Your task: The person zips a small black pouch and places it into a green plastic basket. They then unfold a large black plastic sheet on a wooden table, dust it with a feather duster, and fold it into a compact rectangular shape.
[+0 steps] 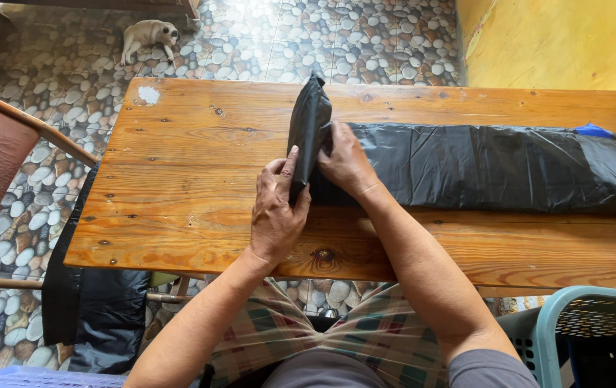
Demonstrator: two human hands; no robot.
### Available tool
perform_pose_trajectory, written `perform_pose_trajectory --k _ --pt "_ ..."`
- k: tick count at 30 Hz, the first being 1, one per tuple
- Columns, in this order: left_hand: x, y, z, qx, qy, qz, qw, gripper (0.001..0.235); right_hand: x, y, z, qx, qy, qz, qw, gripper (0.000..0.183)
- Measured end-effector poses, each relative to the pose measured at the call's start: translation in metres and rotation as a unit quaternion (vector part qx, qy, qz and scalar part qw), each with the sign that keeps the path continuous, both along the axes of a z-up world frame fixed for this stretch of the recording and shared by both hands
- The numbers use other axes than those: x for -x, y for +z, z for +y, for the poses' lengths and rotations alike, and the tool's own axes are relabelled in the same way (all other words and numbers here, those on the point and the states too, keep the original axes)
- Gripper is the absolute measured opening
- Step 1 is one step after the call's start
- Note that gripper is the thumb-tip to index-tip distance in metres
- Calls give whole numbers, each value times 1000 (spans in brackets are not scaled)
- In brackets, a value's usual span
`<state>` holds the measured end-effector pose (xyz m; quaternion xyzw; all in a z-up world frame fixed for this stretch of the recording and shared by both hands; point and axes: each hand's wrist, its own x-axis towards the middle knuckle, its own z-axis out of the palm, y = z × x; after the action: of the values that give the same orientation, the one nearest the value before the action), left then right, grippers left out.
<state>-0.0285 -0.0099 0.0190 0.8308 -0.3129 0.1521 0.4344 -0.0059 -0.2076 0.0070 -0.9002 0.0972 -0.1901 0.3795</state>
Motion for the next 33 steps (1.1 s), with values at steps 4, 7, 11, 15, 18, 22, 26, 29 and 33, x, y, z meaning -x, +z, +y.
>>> perform_pose_trajectory --k 4,7,11,15,18,22,26,29,33 --pt "-2 -2 -5 -74 -1 -80 994 77 3 14 -10 -104 -62 -13 993 18" --pt "-5 0 -10 -109 5 -112 988 82 -4 1 -32 -182 -109 19 977 30" --pt "-8 2 -15 -127 16 -146 981 85 -14 -15 -47 -192 -139 14 971 40" --pt "-6 2 -15 -133 20 -163 977 87 4 15 -39 -129 -138 -18 982 34" --pt "-5 1 -17 -132 18 -170 976 85 11 33 -29 -169 -168 -9 971 35" --pt "-7 -9 -20 -152 -7 -181 971 87 7 29 -23 -194 -100 43 975 59" --pt "-4 4 -9 -159 7 -122 980 96 -11 -10 -45 -226 -118 28 967 33" --pt "-13 -9 0 -214 24 -120 969 88 -7 4 -36 -255 -149 43 954 32" --pt "-21 -22 0 -230 18 -105 967 84 -16 -10 -42 -261 -145 38 954 30"
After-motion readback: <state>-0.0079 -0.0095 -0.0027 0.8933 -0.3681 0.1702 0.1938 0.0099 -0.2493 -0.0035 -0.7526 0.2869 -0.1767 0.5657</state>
